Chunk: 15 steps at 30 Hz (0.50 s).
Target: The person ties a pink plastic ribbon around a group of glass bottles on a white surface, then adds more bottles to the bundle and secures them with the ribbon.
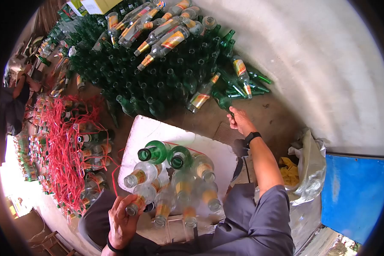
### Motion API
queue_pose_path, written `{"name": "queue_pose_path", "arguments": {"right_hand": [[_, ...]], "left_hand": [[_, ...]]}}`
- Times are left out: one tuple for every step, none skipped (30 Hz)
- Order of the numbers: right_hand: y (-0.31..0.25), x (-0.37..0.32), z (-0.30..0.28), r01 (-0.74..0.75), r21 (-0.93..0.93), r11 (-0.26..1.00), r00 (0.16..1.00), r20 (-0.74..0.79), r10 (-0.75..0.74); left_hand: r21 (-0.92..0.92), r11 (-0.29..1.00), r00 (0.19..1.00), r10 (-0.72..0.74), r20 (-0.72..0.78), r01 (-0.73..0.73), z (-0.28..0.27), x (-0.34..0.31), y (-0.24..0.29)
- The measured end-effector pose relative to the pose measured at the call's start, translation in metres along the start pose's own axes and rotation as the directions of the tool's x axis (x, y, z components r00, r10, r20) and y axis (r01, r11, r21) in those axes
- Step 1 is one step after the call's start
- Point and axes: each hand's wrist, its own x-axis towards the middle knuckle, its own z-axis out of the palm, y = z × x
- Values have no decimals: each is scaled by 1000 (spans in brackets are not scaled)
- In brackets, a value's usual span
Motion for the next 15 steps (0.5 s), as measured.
{"name": "queue_pose_path", "arguments": {"right_hand": [[-5, -11, 0, -45, 94, 995, 999, -22, 47], [-9, -22, 0, -34, 92, 995, 999, -26, 36], [-11, -34, 0, -32, 120, 992, 998, -42, 37], [-11, -43, 0, -33, 149, 988, 997, -58, 42], [-12, -51, -3, -26, 151, 988, 997, -63, 35], [-14, -60, -7, -19, 61, 998, 997, -68, 24], [-14, -67, -10, -15, -31, 999, 997, -72, 13], [-15, -75, -13, -9, -32, 999, 997, -76, 7], [-19, -86, -15, -15, -55, 998, 995, -103, 9], [-22, -96, -17, -22, -77, 997, 991, -130, 12], [-23, -105, -22, -15, -80, 997, 991, -133, 4], [-26, -114, -28, -17, -38, 999, 993, -115, 13], [-28, -121, -31, -22, 6, 1000, 995, -95, 22], [-29, -127, -34, -16, 6, 1000, 995, -97, 17], [-31, -135, -36, -56, 89, 994, 993, -103, 65]], "left_hand": [[9, 1000, 1000, 13, -7, -13, 0, -1, 0], [5, 1000, 1000, 22, -13, -22, 0, -2, 2], [-9, 999, 999, -33, -8, 33, -1, -2, 5], [-22, 996, 996, -90, 1, 90, -2, -3, 7], [-24, 996, 997, -82, 0, 82, -2, -4, 6], [-34, 997, 997, -74, -5, 74, -1, -5, 3], [-44, 997, 998, -68, -10, 68, 0, -6, 1], [-28, 999, 999, -43, -28, 42, 1, -6, 1], [-34, 999, 999, -36, -32, 35, 1, -6, 1], [-11, 1000, 999, -29, -18, 29, 0, -7, -1], [12, 1000, 1000, -25, -6, 25, 0, -8, -1], [6, 999, 999, -51, 6, 51, 0, -8, -1], [4, 999, 999, -49, 0, 49, 0, -10, -2], [-6, 999, 999, -50, -6, 50, 1, -10, -4], [-16, 999, 999, -48, -12, 48, 3, -11, -4]]}}
